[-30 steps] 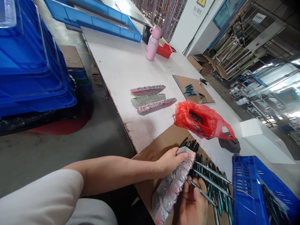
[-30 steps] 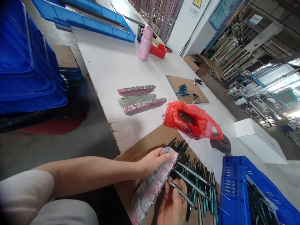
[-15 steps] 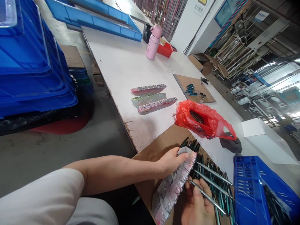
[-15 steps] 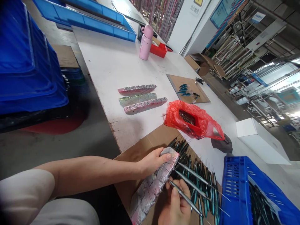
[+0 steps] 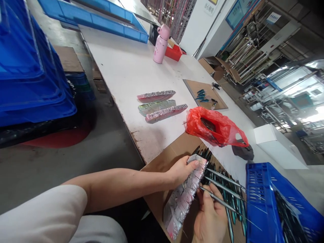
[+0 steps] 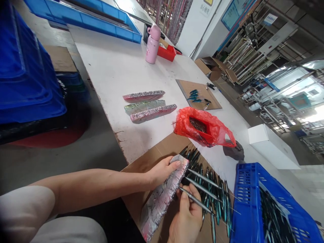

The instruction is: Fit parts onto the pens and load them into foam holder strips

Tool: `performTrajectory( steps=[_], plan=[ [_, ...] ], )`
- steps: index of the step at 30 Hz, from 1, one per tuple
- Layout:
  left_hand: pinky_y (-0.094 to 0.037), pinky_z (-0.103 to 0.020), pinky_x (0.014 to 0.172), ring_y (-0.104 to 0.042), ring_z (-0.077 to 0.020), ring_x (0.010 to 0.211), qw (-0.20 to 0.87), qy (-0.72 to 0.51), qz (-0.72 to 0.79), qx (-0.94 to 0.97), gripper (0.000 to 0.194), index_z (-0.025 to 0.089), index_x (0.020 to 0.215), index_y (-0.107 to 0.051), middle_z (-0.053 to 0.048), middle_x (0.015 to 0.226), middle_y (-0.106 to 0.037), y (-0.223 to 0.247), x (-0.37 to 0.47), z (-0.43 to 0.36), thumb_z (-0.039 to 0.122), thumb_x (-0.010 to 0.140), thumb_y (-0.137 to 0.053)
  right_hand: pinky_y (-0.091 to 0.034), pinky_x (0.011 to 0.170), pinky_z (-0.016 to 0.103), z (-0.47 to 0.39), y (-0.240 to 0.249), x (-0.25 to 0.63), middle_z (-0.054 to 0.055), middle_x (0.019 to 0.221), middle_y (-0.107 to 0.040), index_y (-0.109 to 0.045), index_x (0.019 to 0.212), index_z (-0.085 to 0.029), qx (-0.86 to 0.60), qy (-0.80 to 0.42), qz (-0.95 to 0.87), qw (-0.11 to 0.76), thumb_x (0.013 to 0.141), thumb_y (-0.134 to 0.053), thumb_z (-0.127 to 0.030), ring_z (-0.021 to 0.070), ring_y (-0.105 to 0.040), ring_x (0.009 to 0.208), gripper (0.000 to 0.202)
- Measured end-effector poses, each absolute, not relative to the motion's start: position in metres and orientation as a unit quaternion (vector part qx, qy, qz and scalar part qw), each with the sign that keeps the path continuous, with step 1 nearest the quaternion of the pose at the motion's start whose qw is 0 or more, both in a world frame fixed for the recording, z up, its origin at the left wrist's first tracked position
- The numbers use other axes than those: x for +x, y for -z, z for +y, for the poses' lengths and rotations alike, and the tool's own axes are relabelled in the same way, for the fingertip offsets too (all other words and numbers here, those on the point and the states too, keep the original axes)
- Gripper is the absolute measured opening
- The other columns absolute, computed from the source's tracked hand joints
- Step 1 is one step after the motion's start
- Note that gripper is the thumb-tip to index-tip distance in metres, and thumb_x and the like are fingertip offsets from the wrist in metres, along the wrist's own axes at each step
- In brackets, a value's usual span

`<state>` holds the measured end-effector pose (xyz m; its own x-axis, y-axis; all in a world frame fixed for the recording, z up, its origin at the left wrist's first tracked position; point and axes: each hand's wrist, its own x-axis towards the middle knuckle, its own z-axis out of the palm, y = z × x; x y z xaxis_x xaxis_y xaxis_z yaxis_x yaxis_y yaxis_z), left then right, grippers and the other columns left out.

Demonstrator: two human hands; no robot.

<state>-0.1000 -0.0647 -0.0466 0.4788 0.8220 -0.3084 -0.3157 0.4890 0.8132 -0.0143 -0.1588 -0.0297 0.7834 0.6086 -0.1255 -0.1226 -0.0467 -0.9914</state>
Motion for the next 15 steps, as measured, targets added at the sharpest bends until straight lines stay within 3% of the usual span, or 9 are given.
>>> performTrajectory(
  steps=[6,9,11,13,15],
  plan=[
    [-0.041,-0.022,0.060,-0.048,-0.0096,0.059,0.833,-0.355,0.311,0.287,0.049,0.014,0.104,-0.057,-0.001,0.073,-0.058,0.040,-0.101,-0.059,0.051,0.073,-0.055,-0.045,0.087,0.036,-0.160,0.020,-0.020,0.009,0.108,-0.060,-0.048,0.118,-0.017,-0.632,-0.343,-0.242,0.652,0.072,-0.065,-0.036,0.0208,-0.056,0.100,0.052],
    [-0.041,-0.021,0.059,-0.049,-0.0094,0.058,0.851,-0.343,0.312,0.246,0.047,0.013,0.101,-0.058,-0.002,0.071,-0.058,0.035,-0.104,-0.057,0.051,0.074,-0.056,-0.042,0.091,0.039,-0.180,0.023,0.009,0.010,0.118,-0.055,-0.042,0.124,-0.018,-0.673,-0.302,-0.302,0.604,0.077,-0.057,-0.040,0.0222,-0.052,0.107,0.054],
    [-0.042,-0.022,0.058,-0.049,-0.0096,0.057,0.860,-0.333,0.311,0.230,0.046,0.013,0.098,-0.058,-0.001,0.070,-0.059,0.033,-0.105,-0.057,0.052,0.073,-0.056,-0.042,0.089,0.036,-0.198,0.027,0.045,0.010,0.115,-0.057,-0.044,0.122,-0.018,-0.782,-0.186,-0.315,0.504,0.078,-0.051,-0.042,0.0215,-0.054,0.103,0.050],
    [-0.042,-0.022,0.059,-0.050,-0.0098,0.057,0.865,-0.329,0.303,0.228,0.044,0.014,0.097,-0.058,-0.001,0.070,-0.059,0.032,-0.106,-0.058,0.051,0.073,-0.056,-0.043,0.084,0.035,-0.215,0.031,0.084,0.009,0.105,-0.061,-0.050,0.116,-0.018,-0.902,-0.072,-0.322,0.280,0.076,-0.045,-0.040,0.0221,-0.057,0.095,0.046],
    [-0.042,-0.022,0.060,-0.051,-0.0102,0.059,0.865,-0.329,0.298,0.233,0.044,0.015,0.098,-0.058,-0.002,0.073,-0.060,0.033,-0.106,-0.058,0.051,0.073,-0.057,-0.043,0.076,0.042,-0.226,0.033,0.118,0.011,0.089,-0.065,-0.061,0.100,-0.018,-0.927,-0.056,-0.308,0.206,0.069,-0.050,-0.035,0.0267,-0.060,0.080,0.038]
  ],
)
